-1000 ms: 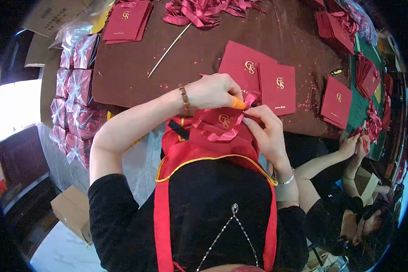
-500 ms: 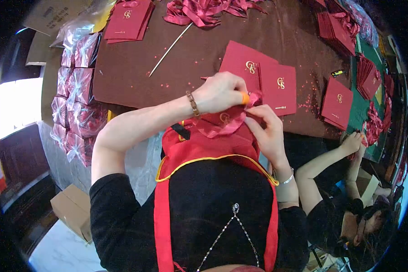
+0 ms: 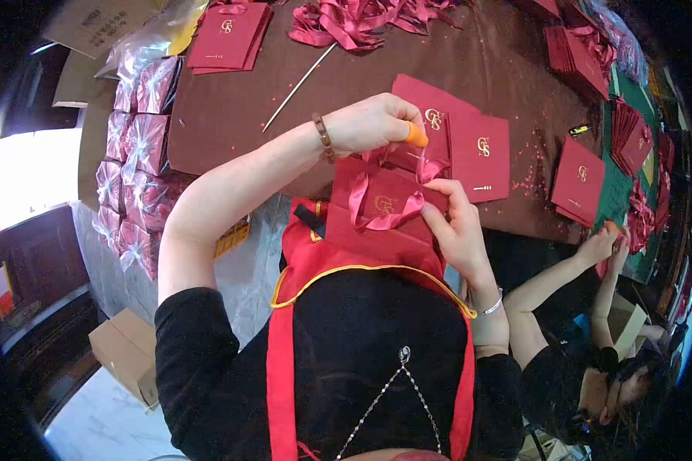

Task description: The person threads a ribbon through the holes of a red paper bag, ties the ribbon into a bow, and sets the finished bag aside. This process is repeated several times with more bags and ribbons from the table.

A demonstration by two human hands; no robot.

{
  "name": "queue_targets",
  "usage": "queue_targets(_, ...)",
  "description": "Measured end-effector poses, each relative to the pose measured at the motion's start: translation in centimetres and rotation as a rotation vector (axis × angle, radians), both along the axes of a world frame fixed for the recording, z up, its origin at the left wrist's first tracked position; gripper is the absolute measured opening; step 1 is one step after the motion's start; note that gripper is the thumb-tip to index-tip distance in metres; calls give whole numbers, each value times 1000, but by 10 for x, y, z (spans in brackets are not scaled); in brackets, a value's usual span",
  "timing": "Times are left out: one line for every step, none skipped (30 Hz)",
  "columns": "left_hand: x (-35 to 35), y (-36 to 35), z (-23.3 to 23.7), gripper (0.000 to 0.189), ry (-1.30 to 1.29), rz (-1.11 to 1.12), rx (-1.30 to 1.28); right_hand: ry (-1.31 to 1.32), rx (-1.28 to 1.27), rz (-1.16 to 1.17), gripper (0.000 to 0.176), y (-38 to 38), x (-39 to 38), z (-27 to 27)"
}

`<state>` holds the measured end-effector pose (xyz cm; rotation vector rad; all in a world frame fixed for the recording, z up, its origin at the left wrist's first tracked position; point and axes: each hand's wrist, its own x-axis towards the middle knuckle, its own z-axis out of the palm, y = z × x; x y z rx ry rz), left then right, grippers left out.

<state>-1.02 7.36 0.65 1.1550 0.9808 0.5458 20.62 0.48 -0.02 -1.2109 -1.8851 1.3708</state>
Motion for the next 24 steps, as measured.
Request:
queue_targets(0,0,2,11,29,-1,-21,-37,-11,20,27,1,0,5)
queue_targets(0,0,3,12,59,-3,-43,-74,-23,39,26,2,0,8)
queue_targets(0,2,-3,13,81,43,-56,-74,-24,38,26,1,1,6)
queue_targets(-2,5,-8,13,31,117,6,-45,2,55,26,1,2,2)
queue_targets(-4,10,-12,14,-20,190,67,-16,26,72,26,1,4,0)
queue_targets(-3,16,-6,14,16,320,33,-33,-6,91,26,1,5,4)
queue_targets(-11,23,-7,14,-117,375,78,-35,-5,89,26,1,4,8)
queue_targets(-15,29,-7,13,-161,393,24,-20,-25,70,25,1,3,11)
queue_targets(-17,31,-4,13,-204,411,-31,-4,-44,52,24,0,2,12)
queue_targets(-12,25,4,13,-272,439,-88,-3,31,101,27,1,5,5)
queue_targets(-10,26,3,13,-270,438,-87,-1,32,100,27,1,5,2)
queue_targets(-8,26,1,13,-269,431,-51,24,23,97,27,0,5,0)
queue_targets(-6,26,-1,13,-270,424,-17,46,13,93,27,0,6,-2)
queue_targets(-9,29,2,19,-74,332,68,96,-5,55,26,-2,5,-4)
queue_targets(-11,28,4,24,-21,316,210,80,-121,18,26,-2,9,-7)
queue_targets(-15,25,6,31,33,301,350,65,-239,-18,27,-2,12,-11)
queue_targets(-22,24,7,40,77,278,417,170,-204,-51,30,-3,11,-18)
queue_targets(-29,19,3,40,49,323,426,271,-252,-108,29,-3,9,-17)
queue_targets(-35,14,0,40,20,366,435,373,-299,-166,29,-3,8,-16)
queue_targets(-39,4,1,42,68,442,331,437,-274,-174,32,-1,7,-15)
queue_targets(-43,-4,-3,42,88,456,317,427,-274,-213,32,0,8,-17)
queue_targets(-45,-12,-8,42,107,471,302,416,-275,-252,33,2,7,-19)
queue_targets(-47,-21,-7,41,115,479,279,431,-157,-244,35,5,2,-14)
queue_targets(-49,-29,-6,40,107,508,201,430,-158,-243,35,5,0,-15)
